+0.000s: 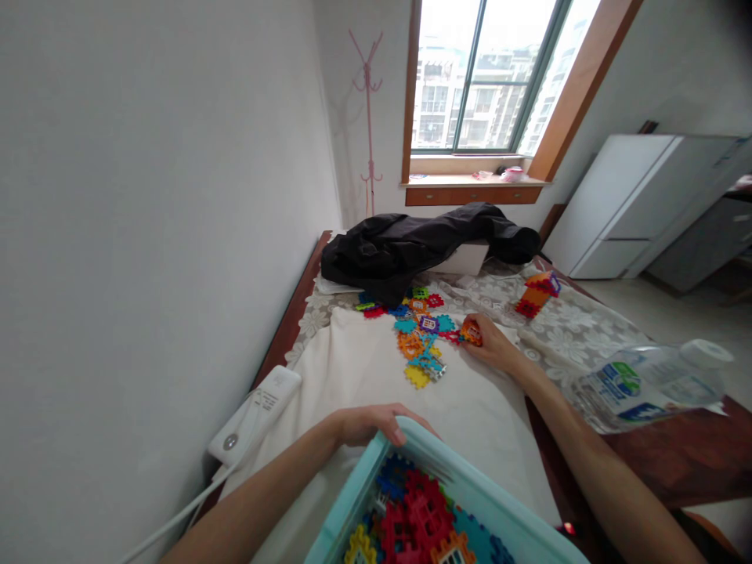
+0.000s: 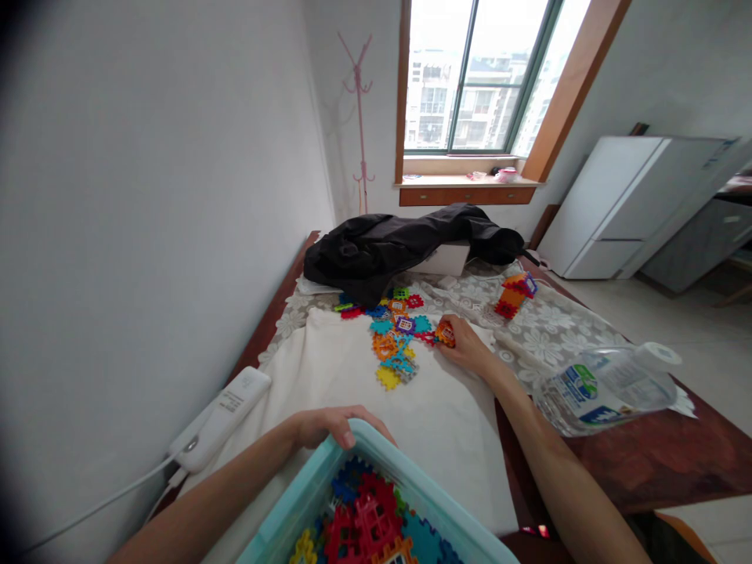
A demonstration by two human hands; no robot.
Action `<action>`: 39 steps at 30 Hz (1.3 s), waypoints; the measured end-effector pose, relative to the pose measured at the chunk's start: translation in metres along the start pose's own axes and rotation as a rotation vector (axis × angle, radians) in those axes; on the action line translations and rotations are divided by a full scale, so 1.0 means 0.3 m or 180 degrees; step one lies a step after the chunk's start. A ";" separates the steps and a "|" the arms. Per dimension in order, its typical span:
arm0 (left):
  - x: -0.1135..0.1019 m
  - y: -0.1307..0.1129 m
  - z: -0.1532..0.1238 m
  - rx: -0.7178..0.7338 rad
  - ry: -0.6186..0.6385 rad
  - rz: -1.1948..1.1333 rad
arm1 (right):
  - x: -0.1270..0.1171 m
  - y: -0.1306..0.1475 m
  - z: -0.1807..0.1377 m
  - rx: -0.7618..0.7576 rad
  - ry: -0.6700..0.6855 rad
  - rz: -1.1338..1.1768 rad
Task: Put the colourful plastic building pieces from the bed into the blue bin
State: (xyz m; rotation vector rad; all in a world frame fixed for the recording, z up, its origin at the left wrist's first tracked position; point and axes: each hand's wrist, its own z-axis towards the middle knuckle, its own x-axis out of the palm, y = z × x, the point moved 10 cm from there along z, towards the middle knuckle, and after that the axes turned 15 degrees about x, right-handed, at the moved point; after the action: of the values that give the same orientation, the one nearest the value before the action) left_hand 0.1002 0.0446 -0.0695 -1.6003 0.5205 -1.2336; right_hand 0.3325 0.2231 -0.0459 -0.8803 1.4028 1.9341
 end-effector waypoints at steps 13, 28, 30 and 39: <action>0.019 -0.016 0.000 -0.0008 0.0055 0.0151 | 0.011 0.061 -0.023 -0.0075 0.0168 0.0062; 0.007 -0.002 0.000 0.0007 0.0017 0.0141 | -0.147 0.302 -0.098 0.0143 0.0701 0.1226; -0.004 0.011 -0.003 -0.0029 -0.0018 0.0097 | -0.192 0.486 -0.192 -0.0377 0.1122 0.1514; -0.076 0.070 -0.029 -0.0327 -0.0494 0.0035 | -0.144 0.933 -0.490 -0.1826 0.2788 0.1788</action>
State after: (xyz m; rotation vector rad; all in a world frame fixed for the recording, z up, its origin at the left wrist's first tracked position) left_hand 0.0886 0.0505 -0.0988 -1.7611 0.4999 -1.0787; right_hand 0.1671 0.0024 0.1147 -1.9434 1.6981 2.5937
